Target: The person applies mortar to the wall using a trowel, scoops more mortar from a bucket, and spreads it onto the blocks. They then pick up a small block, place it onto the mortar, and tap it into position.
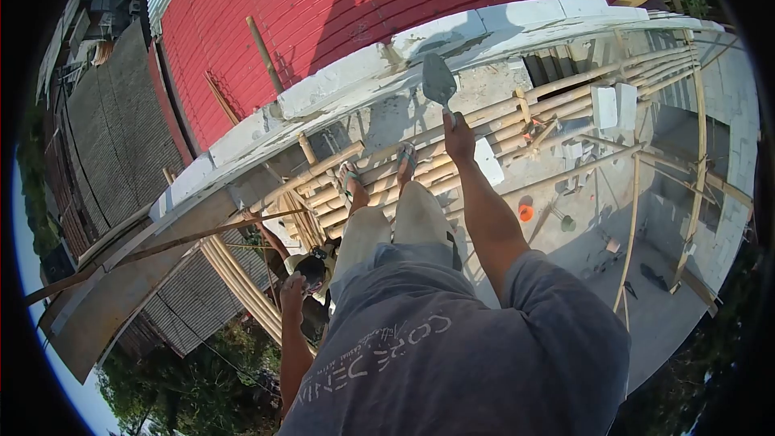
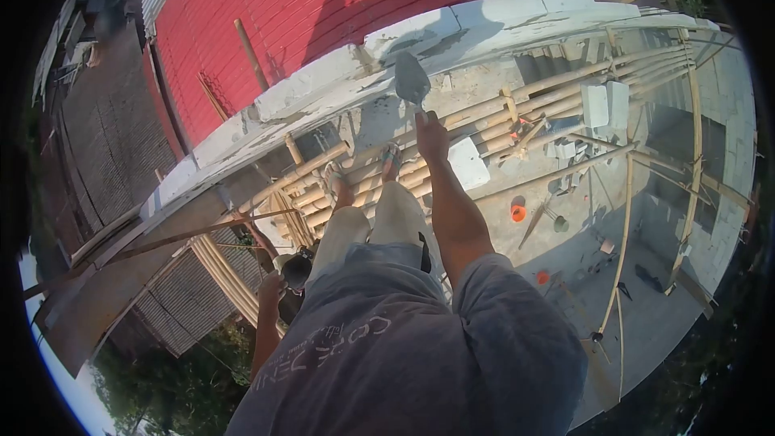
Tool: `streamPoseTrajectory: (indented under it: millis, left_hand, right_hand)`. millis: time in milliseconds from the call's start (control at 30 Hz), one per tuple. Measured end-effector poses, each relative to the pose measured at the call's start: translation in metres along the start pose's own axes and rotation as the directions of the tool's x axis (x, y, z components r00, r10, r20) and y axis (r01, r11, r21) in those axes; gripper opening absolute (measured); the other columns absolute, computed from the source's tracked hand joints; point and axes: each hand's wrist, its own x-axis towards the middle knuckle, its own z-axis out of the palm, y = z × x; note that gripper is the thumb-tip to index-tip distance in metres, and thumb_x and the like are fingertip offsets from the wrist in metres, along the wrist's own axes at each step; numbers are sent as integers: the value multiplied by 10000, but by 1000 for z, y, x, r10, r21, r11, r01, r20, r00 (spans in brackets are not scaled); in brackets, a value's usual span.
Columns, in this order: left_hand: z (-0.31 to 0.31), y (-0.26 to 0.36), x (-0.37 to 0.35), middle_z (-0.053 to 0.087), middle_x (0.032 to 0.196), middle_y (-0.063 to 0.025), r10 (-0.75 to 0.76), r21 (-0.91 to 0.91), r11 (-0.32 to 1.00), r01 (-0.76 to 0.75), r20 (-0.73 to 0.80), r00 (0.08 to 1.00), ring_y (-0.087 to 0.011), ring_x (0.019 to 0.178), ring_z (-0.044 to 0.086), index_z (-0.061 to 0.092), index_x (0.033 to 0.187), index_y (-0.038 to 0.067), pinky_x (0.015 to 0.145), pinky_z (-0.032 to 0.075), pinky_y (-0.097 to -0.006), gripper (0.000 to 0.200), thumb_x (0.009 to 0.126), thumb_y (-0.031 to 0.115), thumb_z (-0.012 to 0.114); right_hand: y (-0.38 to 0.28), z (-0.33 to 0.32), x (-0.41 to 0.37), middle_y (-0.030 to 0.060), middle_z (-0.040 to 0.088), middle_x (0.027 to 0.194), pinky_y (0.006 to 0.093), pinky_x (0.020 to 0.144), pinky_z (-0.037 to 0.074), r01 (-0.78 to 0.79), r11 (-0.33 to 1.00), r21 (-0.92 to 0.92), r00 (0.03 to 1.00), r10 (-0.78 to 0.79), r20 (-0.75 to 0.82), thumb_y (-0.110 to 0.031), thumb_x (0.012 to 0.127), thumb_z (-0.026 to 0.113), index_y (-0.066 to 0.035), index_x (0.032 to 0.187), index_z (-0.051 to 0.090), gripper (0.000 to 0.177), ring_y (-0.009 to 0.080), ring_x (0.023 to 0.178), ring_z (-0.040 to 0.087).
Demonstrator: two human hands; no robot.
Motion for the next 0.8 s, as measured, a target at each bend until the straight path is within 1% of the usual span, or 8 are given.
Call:
streamPoseTrajectory:
  millis: [200,267,333,433,500,633,733,800]
  left_hand:
    - [26,51,-5,680,1108,-49,101,109,989,-104,27,994,-147,960,642,598,1312,31,837,480,-310,417,976,278,603]
    - [23,60,-5,670,1130,-66,260,98,959,-266,76,963,-176,1003,641,588,1316,5,890,483,-327,422,990,272,590]
    - [20,68,-6,664,1148,-76,260,153,952,-266,61,964,-187,1007,639,580,1324,-7,920,482,-334,428,996,268,589]
    - [13,70,-16,661,1169,-64,249,152,956,-253,43,968,-162,1021,628,584,1342,33,909,481,-323,430,987,274,614]
    - [5,65,-28,660,1172,-59,208,207,956,-208,23,978,-158,1021,627,590,1340,40,899,481,-321,421,986,268,614]
    - [-2,56,-53,665,1166,-55,156,296,944,-149,-1,988,-156,998,631,586,1353,45,873,482,-319,428,975,244,616]
    - [-15,33,-56,667,1144,-49,103,302,948,-102,14,995,-154,991,633,575,1363,46,853,484,-318,452,961,247,628]
    - [-12,20,-47,667,1116,-37,85,235,968,-82,0,996,-141,969,635,586,1347,47,824,480,-307,463,951,280,642]
  right_hand:
    - [12,-19,-35,255,676,1064,571,844,478,-85,980,182,991,102,-83,-498,1006,374,-94,1237,539,494,475,971,638]
    - [-13,-18,-17,254,623,1174,555,845,484,114,974,195,934,-39,-355,-449,992,459,-67,1271,506,475,458,1032,617]
    - [-34,-2,12,255,550,1226,498,841,497,382,916,121,802,-263,-536,-361,975,560,-2,1291,441,492,456,1030,588]
    - [-69,22,58,263,500,1244,505,877,496,403,909,103,812,-304,-498,-307,936,643,19,1309,397,553,474,1072,562]
    - [-81,50,83,225,521,1139,511,857,503,400,916,20,727,-304,-615,-243,899,691,-4,1253,431,500,447,1049,560]
    - [-76,95,93,268,559,1149,521,854,513,106,979,175,925,-32,-378,-204,882,704,-17,1227,418,486,469,1050,599]
    - [-54,88,69,277,629,1083,531,842,518,-52,980,191,990,76,-118,-189,887,689,-28,1231,414,468,473,1008,634]
    - [-37,74,50,274,671,1018,540,825,522,-48,992,117,991,62,-123,-195,902,666,-36,1245,410,456,467,969,653]
